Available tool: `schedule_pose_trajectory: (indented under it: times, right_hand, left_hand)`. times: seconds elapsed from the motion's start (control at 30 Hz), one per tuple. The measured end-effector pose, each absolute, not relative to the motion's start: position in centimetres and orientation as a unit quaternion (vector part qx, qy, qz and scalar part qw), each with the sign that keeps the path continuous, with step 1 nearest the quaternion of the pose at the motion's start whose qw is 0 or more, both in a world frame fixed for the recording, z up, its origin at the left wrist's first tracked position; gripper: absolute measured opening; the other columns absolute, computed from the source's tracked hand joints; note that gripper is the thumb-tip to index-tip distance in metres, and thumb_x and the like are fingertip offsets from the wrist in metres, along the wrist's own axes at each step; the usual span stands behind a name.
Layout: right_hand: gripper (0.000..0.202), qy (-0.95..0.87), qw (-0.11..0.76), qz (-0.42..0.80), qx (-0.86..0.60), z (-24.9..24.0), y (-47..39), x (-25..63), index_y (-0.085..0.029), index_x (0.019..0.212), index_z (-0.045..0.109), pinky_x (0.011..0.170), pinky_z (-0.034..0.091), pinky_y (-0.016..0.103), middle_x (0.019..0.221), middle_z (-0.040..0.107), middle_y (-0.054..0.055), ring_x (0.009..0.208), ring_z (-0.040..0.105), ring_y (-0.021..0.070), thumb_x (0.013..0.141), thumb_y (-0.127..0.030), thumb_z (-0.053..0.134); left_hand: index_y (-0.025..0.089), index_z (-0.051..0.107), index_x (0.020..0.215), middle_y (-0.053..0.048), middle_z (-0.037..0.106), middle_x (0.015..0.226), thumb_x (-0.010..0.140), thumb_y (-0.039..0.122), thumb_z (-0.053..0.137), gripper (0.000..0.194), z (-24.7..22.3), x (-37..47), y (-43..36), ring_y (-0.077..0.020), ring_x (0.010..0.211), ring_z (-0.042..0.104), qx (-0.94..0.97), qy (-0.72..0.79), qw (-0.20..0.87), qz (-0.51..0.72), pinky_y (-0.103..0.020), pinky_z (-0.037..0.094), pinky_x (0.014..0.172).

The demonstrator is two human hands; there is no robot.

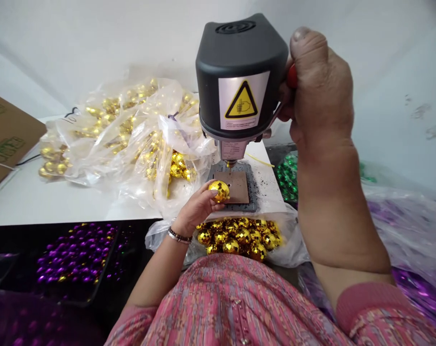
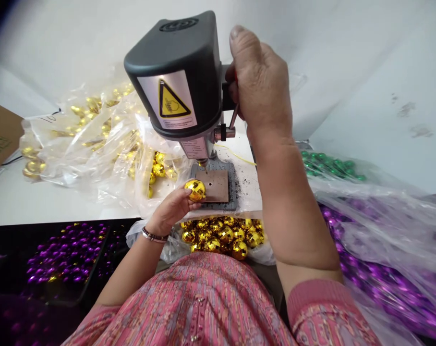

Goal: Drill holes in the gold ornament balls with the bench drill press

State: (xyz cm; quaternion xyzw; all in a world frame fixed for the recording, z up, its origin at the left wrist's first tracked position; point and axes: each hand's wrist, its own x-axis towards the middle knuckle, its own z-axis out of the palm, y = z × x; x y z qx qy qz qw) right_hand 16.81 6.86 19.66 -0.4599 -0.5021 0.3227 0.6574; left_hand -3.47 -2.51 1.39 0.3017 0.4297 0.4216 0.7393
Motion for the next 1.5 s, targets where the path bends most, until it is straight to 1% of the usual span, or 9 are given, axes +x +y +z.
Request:
schedule_pose_trajectory:
  times: [0.2,0.3,0.43,0.57,0.8,0.97,1.1,1.37,1.5]
  right_hand:
    - [0.04,-0.507,0.658,0.322,-0.454,19.6,6.2,16.6,-0.014,0.069,0.044,0.047,0.035,0.008,0.057,0.047,-0.01,0.041,0.042,-0.0049,0.1,-0.038,0.036]
    - [0.04,-0.507,0.659,0.323,-0.452,19.7,6.1,16.5,-0.012,0.069,0.047,0.051,0.037,0.007,0.062,0.049,-0.01,0.043,0.044,-0.0067,0.098,-0.038,0.037]
    - [0.052,-0.505,0.667,0.314,-0.448,19.5,6.3,16.4,-0.012,0.071,0.046,0.049,0.038,0.008,0.06,0.047,-0.01,0.044,0.041,-0.0057,0.099,-0.055,0.033]
    - [0.065,-0.504,0.678,0.31,-0.436,19.4,6.6,16.3,-0.012,0.071,0.047,0.044,0.039,0.008,0.061,0.048,-0.009,0.045,0.042,-0.0045,0.089,-0.074,0.037]
    - [0.059,-0.502,0.678,0.314,-0.435,19.2,6.3,16.5,-0.013,0.068,0.047,0.045,0.038,0.006,0.064,0.049,-0.008,0.047,0.045,-0.0055,0.089,-0.068,0.044]
    - [0.043,-0.504,0.672,0.317,-0.44,19.4,6.2,16.6,-0.014,0.068,0.047,0.049,0.039,0.007,0.064,0.049,-0.008,0.047,0.046,-0.0048,0.099,-0.043,0.041]
    - [0.036,-0.496,0.685,0.334,-0.416,19.2,5.9,16.5,-0.016,0.072,0.047,0.046,0.039,0.012,0.059,0.046,-0.009,0.044,0.041,-0.002,0.101,-0.036,0.041]
    - [0.027,-0.606,0.68,0.205,-0.357,14.8,0.6,17.7,-0.019,0.075,0.045,0.06,0.04,0.016,0.064,0.048,-0.007,0.058,0.043,0.0009,0.098,-0.031,0.05]
    - [0.04,-0.622,0.645,0.187,-0.403,12.9,-1.2,18.1,-0.019,0.068,0.044,0.056,0.035,0.02,0.059,0.043,-0.006,0.058,0.043,0.0025,0.096,-0.044,0.058]
  left_hand:
    - [0.017,0.067,0.094,-0.001,0.066,0.078,0.081,0.042,0.071,0.029,1.9,-2.1,0.5,-0.0133,0.065,0.06,0.523,0.595,0.493,0.36,-0.025,0.044,0.059]
    - [0.016,0.069,0.093,-0.001,0.065,0.077,0.083,0.041,0.068,0.027,1.4,-1.8,1.4,-0.013,0.066,0.056,0.586,0.619,0.396,0.34,-0.026,0.043,0.062]
    - [0.016,0.071,0.099,-0.002,0.068,0.083,0.083,0.04,0.069,0.029,1.3,-1.6,1.6,-0.0145,0.073,0.056,0.632,0.619,0.345,0.315,-0.026,0.043,0.066]
    - [0.017,0.07,0.104,0.0,0.068,0.081,0.083,0.04,0.07,0.031,1.8,-1.3,1.4,-0.0147,0.07,0.055,0.657,0.607,0.346,0.284,-0.027,0.043,0.066]
    - [0.014,0.07,0.123,-0.013,0.072,0.107,0.079,0.032,0.077,0.048,1.6,-1.0,1.9,-0.0261,0.098,0.064,0.732,0.603,0.224,0.223,-0.036,0.05,0.091]
    - [0.017,0.067,0.133,-0.014,0.071,0.124,0.078,0.03,0.079,0.058,1.2,-1.0,2.4,-0.0282,0.108,0.066,0.747,0.577,0.251,0.214,-0.038,0.051,0.096]
    - [0.018,0.066,0.134,-0.01,0.076,0.114,0.078,0.031,0.079,0.06,0.7,-1.0,2.5,-0.0263,0.101,0.069,0.718,0.576,0.316,0.23,-0.036,0.053,0.088]
    - [0.016,0.069,0.128,-0.008,0.077,0.109,0.077,0.031,0.079,0.054,0.4,-1.0,2.2,-0.0247,0.096,0.069,0.695,0.567,0.356,0.26,-0.032,0.052,0.082]
    - [0.018,0.07,0.126,-0.006,0.077,0.106,0.077,0.031,0.079,0.052,0.2,-1.0,2.2,-0.0228,0.092,0.069,0.692,0.565,0.363,0.267,-0.031,0.053,0.081]
